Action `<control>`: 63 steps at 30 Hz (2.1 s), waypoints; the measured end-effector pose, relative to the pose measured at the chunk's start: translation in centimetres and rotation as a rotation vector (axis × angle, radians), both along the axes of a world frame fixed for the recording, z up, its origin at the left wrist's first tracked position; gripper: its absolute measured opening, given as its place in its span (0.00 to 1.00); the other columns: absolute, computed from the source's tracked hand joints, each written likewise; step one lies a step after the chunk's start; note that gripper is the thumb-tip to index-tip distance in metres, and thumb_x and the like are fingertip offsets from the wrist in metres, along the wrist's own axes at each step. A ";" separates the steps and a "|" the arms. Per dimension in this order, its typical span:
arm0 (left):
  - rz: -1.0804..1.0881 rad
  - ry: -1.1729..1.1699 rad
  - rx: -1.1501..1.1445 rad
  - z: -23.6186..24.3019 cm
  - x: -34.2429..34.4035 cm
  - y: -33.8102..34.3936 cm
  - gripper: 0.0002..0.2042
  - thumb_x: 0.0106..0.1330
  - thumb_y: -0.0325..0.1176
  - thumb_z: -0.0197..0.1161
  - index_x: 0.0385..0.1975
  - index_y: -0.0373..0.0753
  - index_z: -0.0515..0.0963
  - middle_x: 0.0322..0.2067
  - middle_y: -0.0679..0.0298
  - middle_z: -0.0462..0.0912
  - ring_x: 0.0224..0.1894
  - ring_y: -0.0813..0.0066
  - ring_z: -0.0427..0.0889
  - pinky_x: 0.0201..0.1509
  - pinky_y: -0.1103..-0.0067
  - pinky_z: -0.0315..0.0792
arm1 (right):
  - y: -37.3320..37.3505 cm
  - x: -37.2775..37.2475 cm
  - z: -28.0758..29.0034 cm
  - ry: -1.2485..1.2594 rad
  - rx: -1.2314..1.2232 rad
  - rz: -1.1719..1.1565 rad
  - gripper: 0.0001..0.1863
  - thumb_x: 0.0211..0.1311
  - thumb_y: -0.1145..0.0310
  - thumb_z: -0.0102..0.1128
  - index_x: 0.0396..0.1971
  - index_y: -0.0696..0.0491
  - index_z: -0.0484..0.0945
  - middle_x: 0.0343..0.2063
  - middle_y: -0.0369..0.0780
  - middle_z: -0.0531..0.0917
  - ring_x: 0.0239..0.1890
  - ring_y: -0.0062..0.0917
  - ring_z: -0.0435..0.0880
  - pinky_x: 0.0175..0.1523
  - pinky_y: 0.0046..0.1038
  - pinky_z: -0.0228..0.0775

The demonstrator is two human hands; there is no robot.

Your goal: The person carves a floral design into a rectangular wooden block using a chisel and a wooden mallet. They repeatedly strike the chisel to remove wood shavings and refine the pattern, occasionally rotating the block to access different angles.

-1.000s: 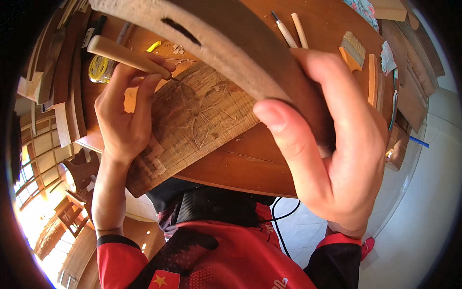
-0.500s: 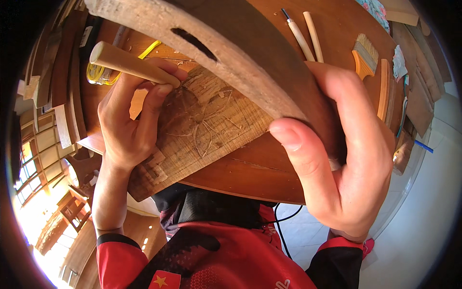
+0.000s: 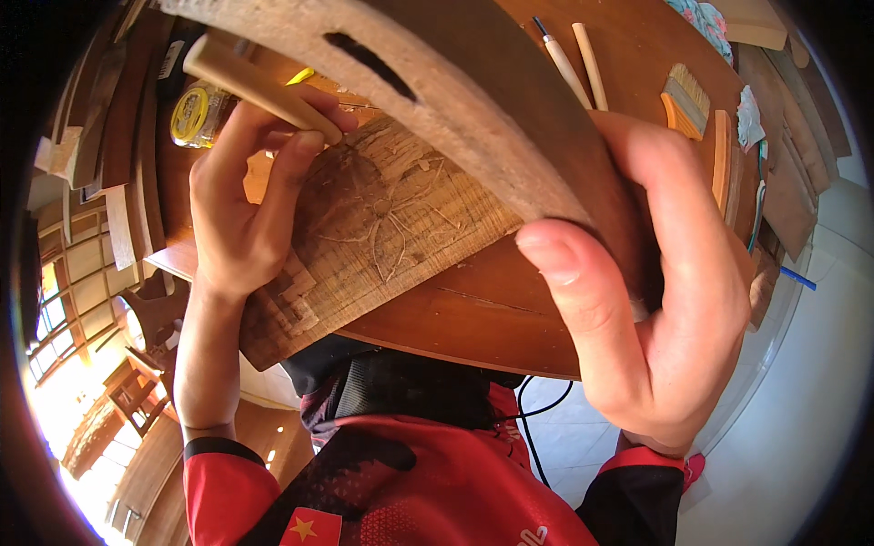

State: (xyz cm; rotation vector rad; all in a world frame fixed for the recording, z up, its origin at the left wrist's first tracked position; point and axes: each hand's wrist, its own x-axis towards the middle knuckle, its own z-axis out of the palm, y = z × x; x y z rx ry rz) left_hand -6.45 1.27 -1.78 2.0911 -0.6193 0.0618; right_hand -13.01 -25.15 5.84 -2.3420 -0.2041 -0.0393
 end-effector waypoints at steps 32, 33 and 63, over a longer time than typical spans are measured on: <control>0.090 0.011 -0.128 -0.5 -0.5 0.9 0.11 0.66 0.24 0.71 0.46 0.30 0.82 0.37 0.60 0.89 0.43 0.76 0.89 0.52 0.78 0.82 | 0.3 -2.1 -0.1 0.071 0.064 -0.110 0.23 0.71 0.60 0.62 0.55 0.64 0.75 0.38 0.40 0.83 0.40 0.21 0.78 0.50 0.23 0.68; 0.089 0.008 -0.115 -0.4 -0.5 0.8 0.11 0.66 0.24 0.71 0.46 0.30 0.82 0.37 0.60 0.89 0.43 0.75 0.90 0.52 0.78 0.83 | 0.3 -2.1 0.0 0.066 0.052 -0.112 0.23 0.71 0.60 0.62 0.55 0.64 0.75 0.38 0.41 0.83 0.41 0.22 0.79 0.50 0.23 0.69; 0.095 -0.247 -0.009 0.2 -0.7 -1.4 0.08 0.63 0.26 0.73 0.34 0.33 0.78 0.28 0.58 0.84 0.32 0.64 0.89 0.37 0.75 0.84 | 3.4 3.3 4.3 -0.106 -0.159 0.224 0.15 0.72 0.61 0.64 0.44 0.59 0.77 0.27 0.42 0.83 0.25 0.29 0.81 0.31 0.28 0.69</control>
